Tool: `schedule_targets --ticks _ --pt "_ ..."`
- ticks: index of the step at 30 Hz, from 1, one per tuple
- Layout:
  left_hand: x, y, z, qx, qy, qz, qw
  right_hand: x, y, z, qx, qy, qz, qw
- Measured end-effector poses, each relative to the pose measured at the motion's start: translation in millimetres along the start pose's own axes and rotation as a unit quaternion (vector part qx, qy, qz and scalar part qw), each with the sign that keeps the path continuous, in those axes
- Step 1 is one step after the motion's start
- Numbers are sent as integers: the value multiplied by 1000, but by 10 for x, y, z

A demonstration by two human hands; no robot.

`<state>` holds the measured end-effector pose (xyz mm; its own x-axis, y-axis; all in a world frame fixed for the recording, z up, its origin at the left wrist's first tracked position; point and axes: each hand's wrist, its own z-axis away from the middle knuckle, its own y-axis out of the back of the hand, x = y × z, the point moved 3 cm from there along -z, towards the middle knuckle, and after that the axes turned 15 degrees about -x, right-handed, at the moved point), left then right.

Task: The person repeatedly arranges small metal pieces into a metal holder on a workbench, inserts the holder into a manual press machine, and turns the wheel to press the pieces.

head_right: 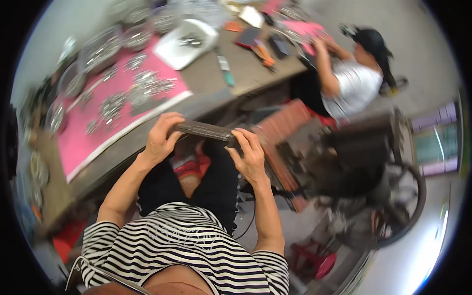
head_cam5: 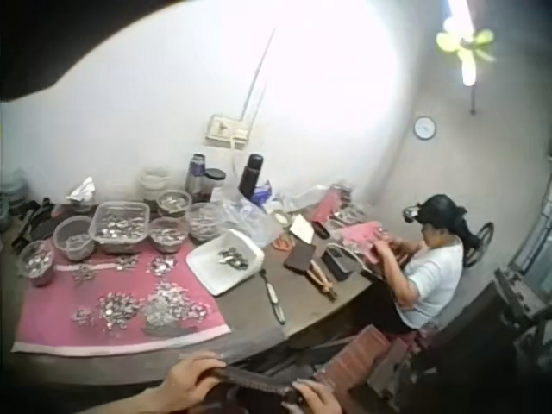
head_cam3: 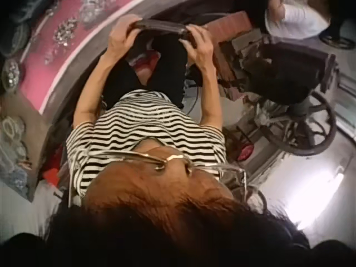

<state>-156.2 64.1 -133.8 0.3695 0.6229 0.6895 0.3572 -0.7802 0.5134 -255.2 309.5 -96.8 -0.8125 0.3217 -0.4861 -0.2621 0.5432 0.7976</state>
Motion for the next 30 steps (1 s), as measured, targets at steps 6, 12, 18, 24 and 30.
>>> schedule_targets --ticks 6,12,18,24,30 --pt "205 -1494 -1173 -218 38 272 937 455 902 1030 91 -218 20 971" --pt "565 -2816 -1934 -305 24 358 882 692 1177 1450 189 -305 62 931" --pt "610 -3386 -2180 -352 23 420 837 851 957 1362 207 -337 101 913" --pt "788 -3636 -2189 -398 -2 376 836 952 837 1146 227 -302 140 915" --pt "719 -3595 -1979 -403 -69 335 849 814 913 1312 180 -309 131 925"
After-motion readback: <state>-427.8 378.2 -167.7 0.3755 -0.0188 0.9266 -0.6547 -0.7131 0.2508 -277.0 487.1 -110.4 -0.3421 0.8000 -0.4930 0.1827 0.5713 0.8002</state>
